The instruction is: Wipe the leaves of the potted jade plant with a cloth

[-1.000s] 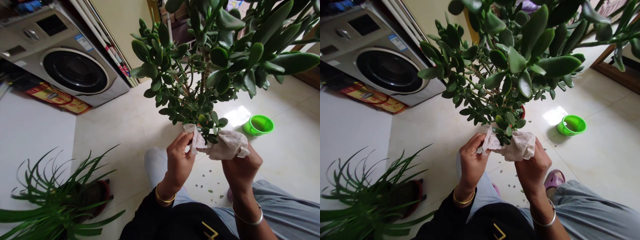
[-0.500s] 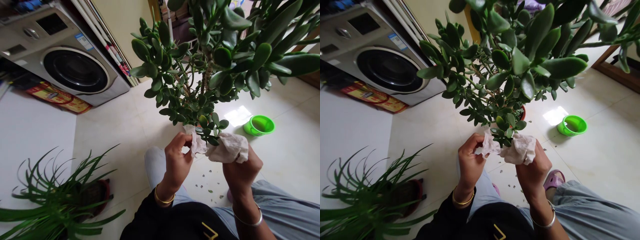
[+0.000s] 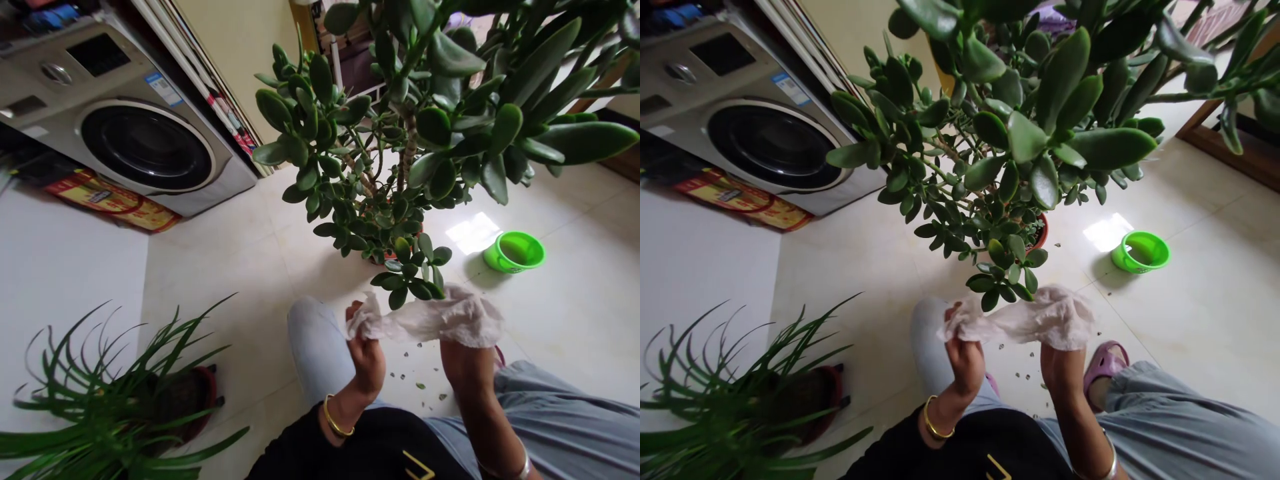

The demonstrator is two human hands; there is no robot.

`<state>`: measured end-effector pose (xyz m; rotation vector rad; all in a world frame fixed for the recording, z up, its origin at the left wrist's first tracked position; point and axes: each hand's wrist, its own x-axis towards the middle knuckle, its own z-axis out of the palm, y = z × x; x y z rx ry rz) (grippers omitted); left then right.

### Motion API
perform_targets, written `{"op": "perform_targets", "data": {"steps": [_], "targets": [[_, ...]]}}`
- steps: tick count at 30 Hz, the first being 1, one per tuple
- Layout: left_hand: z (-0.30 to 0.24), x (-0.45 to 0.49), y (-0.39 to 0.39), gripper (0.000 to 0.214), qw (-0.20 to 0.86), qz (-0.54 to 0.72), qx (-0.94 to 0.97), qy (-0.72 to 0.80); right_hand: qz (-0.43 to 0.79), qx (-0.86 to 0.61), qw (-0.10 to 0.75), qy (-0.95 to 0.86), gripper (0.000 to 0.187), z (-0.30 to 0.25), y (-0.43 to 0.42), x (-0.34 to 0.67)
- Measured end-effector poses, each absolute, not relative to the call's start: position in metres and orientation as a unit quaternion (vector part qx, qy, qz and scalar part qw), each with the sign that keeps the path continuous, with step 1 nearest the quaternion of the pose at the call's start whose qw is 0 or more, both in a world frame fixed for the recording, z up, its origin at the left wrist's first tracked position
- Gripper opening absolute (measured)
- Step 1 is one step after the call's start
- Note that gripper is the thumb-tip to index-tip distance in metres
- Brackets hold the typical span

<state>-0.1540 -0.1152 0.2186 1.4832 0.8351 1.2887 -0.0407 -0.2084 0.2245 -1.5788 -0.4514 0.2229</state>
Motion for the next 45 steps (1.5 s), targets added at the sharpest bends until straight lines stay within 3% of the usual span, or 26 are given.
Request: {"op": "perform_targets", "data": {"steps": [6, 11, 25, 32, 45], "targets": [[0.223, -0.116, -0.118, 0.027, 0.628, 0.353, 0.613, 0.324, 0.18, -0.642, 0.729, -0.153, 0.035, 0.249, -0.185, -0.023], [0.229, -0.097, -0.114, 0.039, 0.689, 0.344, 0.561, 0.302, 0.189, -0.63, 0.742, -0.13, 0.022, 0.276, -0.17, -0.017], [0.225, -0.108, -0.112, 0.049, 0.642, 0.332, 0.64, 0.26, 0.279, -0.564, 0.762, -0.155, 0.022, 0.29, -0.168, -0.015], [0.226, -0.109, -0.118, 0.053, 0.664, 0.35, 0.582, 0.313, 0.305, -0.545, 0.76, -0.179, 0.041, 0.288, -0.182, -0.015], [0.199, -0.106, -0.133, 0.053, 0.658, 0.377, 0.508, 0.408, 0.293, -0.545, 0.774, -0.138, 0.031, 0.274, -0.186, -0.017]]}}
